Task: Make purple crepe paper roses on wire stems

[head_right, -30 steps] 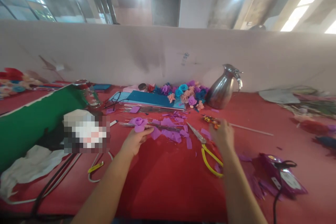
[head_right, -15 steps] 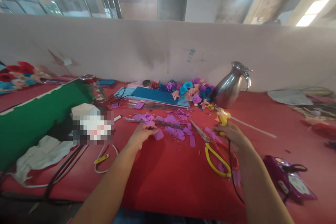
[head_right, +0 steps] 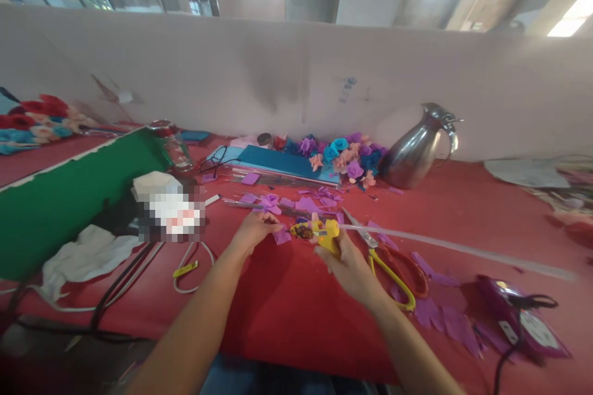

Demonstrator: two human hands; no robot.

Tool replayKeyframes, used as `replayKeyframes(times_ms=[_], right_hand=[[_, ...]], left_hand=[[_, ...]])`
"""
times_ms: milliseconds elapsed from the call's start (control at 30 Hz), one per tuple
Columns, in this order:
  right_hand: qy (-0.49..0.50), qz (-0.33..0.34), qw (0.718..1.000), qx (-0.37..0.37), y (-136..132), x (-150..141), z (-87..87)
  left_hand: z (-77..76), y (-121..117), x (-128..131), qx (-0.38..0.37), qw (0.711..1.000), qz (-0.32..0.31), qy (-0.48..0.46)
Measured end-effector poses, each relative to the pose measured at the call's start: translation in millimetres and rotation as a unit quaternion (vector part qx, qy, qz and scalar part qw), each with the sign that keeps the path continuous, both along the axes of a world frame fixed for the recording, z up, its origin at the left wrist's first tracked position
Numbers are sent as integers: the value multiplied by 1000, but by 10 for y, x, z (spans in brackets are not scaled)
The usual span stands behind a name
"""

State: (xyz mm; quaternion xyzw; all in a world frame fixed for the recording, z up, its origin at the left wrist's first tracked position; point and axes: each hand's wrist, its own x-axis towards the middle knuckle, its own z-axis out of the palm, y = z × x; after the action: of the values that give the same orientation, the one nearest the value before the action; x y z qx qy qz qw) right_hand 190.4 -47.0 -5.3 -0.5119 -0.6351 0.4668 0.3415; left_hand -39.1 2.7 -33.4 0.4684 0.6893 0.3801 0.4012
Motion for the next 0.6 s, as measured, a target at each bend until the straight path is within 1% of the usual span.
replayKeyframes(times_ms=[67,167,300,467,600], right_hand=[[-39,6,999,13,-36,-40,-34],[-85,23,996,11,-59,-74,-54],[-145,25,989,8,-58,-101,-60],[-139,24,989,35,-35,-126,-138],[-128,30,990,42,-15,-133,-192]], left_hand=[[-17,5,-2,0,1000,0,9],[-38,10,-4,4,1000,0,24],[-46,10,3,10,999,-5,41],[-27,-6,21,16,998,-9,53],[26,-31,9,12,999,-24,45]])
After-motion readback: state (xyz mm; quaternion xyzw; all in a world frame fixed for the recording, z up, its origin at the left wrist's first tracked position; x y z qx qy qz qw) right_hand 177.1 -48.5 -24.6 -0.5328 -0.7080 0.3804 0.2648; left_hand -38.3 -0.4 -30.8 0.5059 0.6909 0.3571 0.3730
